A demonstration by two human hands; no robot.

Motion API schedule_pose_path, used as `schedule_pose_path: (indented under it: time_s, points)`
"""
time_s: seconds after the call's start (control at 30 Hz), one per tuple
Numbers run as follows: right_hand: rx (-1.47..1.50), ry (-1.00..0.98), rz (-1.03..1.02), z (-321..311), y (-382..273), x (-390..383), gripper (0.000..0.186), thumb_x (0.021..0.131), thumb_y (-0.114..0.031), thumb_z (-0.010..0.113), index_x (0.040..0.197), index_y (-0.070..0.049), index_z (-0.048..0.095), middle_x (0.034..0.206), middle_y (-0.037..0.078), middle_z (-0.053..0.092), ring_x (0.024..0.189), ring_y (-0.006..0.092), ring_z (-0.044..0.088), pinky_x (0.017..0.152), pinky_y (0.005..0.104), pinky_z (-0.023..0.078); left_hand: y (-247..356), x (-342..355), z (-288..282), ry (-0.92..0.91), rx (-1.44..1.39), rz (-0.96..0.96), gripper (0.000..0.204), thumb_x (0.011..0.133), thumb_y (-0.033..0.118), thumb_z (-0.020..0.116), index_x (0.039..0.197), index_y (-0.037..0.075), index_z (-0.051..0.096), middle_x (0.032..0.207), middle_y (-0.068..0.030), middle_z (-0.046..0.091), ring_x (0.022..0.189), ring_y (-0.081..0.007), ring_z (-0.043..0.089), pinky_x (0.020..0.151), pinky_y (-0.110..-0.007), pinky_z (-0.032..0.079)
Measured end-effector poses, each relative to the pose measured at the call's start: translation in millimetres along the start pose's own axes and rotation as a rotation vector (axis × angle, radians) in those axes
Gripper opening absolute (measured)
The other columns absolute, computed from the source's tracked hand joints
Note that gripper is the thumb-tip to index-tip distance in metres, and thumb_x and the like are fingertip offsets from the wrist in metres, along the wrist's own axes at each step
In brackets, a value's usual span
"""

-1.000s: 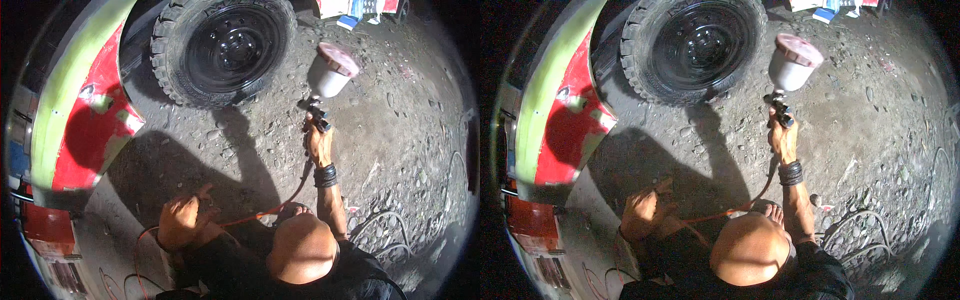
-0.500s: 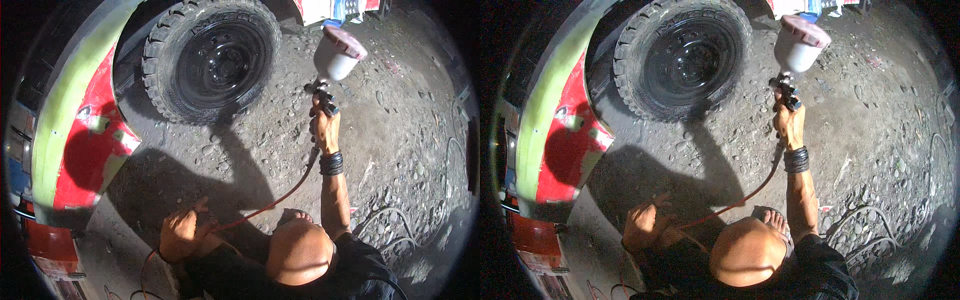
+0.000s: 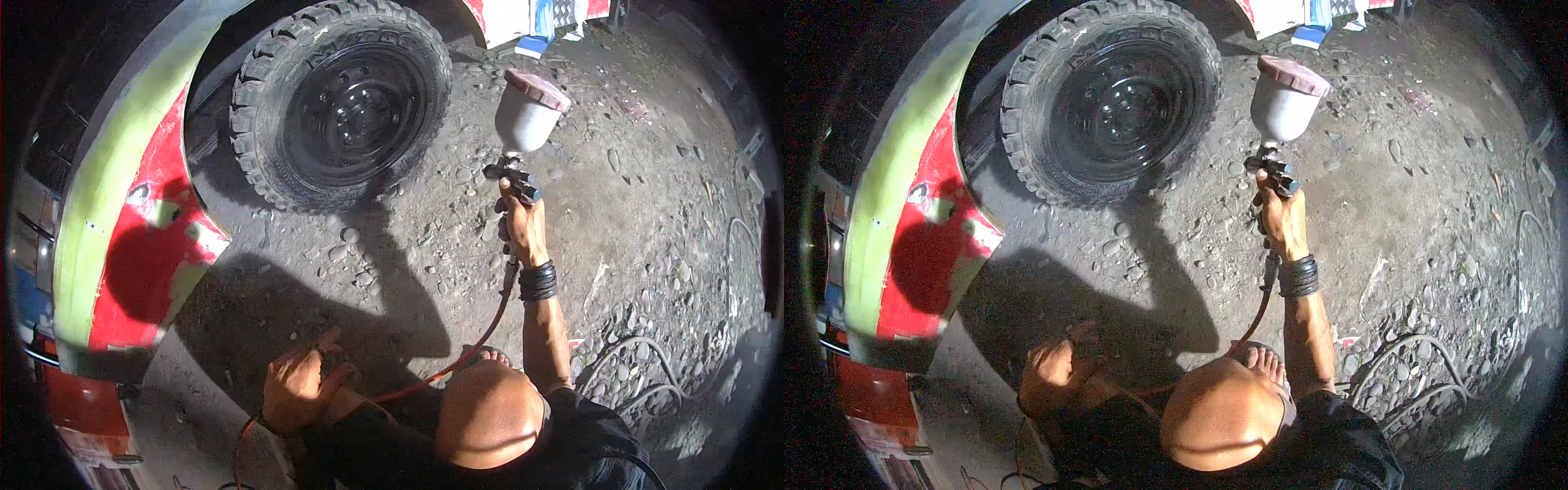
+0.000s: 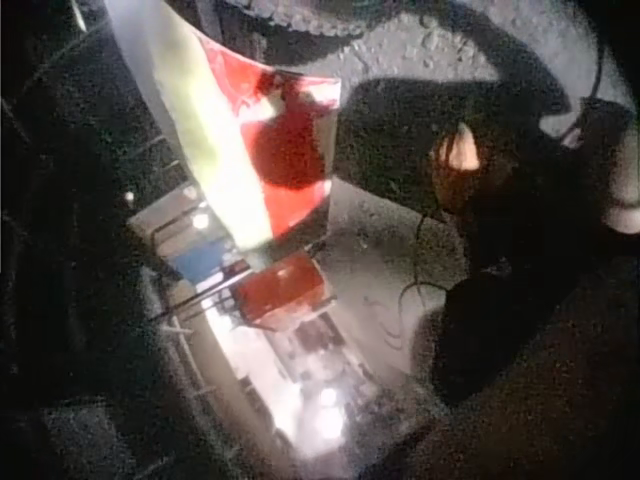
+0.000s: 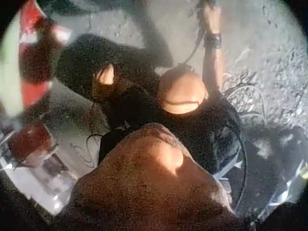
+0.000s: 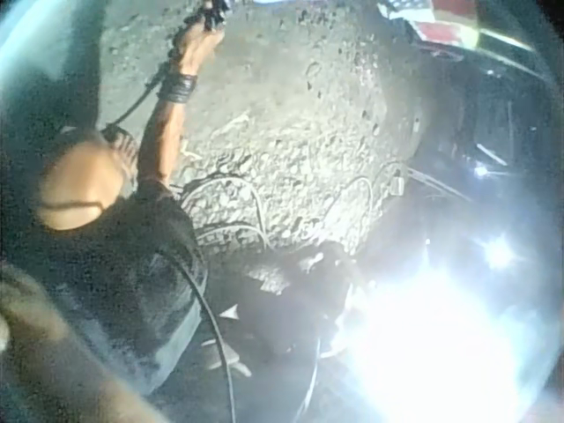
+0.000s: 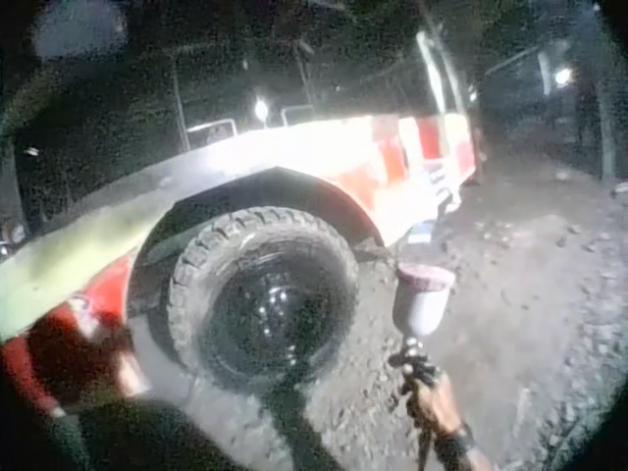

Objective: Mixing paint and spray-painting a vehicle wheel.

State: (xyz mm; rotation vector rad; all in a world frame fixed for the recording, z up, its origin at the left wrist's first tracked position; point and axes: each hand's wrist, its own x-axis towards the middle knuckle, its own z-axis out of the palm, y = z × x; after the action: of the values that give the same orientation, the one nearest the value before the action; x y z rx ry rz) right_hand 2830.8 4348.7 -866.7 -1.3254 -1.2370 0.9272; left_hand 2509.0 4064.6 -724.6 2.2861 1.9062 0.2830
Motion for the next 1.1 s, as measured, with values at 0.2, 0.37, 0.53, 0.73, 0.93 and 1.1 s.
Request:
schedule_pose_path:
  time_s: [0.2,0.37,0.53,0.73,0.93,1.1]
  points:
    - [0.051,0.090,-0.065,-10.5,-27.0,30.3,0.043,0.100,-0.044,0.063,0.096,-0.001,0.066,0.072,0.004,0.062,0.060,0.0140,0.055,0.054,0.0327,0.044,13.8,6.6,-10.5,0.042,-0.031,0.060,0.044,0.093,0.032,0.076,0.115,-0.005,0.069,0.097,-0.0147,0.076,0.084,-0.0319,0.075,0.071,-0.044,0.059]
    - [0.182,0.118,-0.113,-15.3,-88.4,39.9,0.037,0.100,-0.037,0.065,0.096,-0.001,0.066,0.074,0.002,0.062,0.067,0.0142,0.055,0.063,0.0318,0.046,7.3,5.7,-7.3,0.091,-0.040,0.109,0.045,0.093,0.033,0.075,0.116,-0.005,0.069,0.095,-0.0147,0.076,0.083,-0.0321,0.075,0.071,-0.044,0.060]
    - [0.107,0.155,-0.282,-15.6,-97.1,43.7,0.037,0.100,-0.039,0.065,0.100,-0.002,0.068,0.075,0.002,0.062,0.066,0.0133,0.054,0.063,0.0305,0.045,8.3,6.5,-6.4,0.069,-0.075,0.066,0.041,0.093,0.031,0.076,0.118,-0.001,0.070,0.095,-0.0124,0.076,0.084,-0.0307,0.076,0.072,-0.043,0.060]
    - [0.091,0.130,-0.087,-20.3,-64.4,48.3,0.039,0.101,-0.042,0.064,0.099,-0.004,0.068,0.070,0.002,0.060,0.057,0.0110,0.052,0.052,0.0291,0.040,8.0,1.1,-7.8,0.072,-0.064,0.006,0.040,0.089,0.031,0.079,0.117,0.003,0.071,0.098,-0.0098,0.076,0.087,-0.0293,0.075,0.076,-0.043,0.058]
    - [0.123,0.093,-0.135,-24.0,-83.5,54.7,0.040,0.100,-0.041,0.066,0.098,-0.002,0.069,0.071,0.002,0.060,0.065,0.0127,0.054,0.061,0.0315,0.045,9.6,-1.4,-7.4,0.008,0.047,-0.055,0.041,0.088,0.029,0.080,0.118,0.004,0.071,0.098,-0.0090,0.077,0.089,-0.0289,0.075,0.077,-0.042,0.058]
    - [0.164,0.121,-0.315,-24.0,-134.4,54.8,0.039,0.101,-0.044,0.065,0.096,-0.006,0.067,0.069,-0.001,0.059,0.048,0.0061,0.046,0.042,0.0273,0.035,9.4,5.9,-3.8,0.002,-0.022,-0.057,0.043,0.088,0.030,0.079,0.120,0.002,0.071,0.101,-0.0112,0.077,0.092,-0.0300,0.075,0.079,-0.044,0.058]
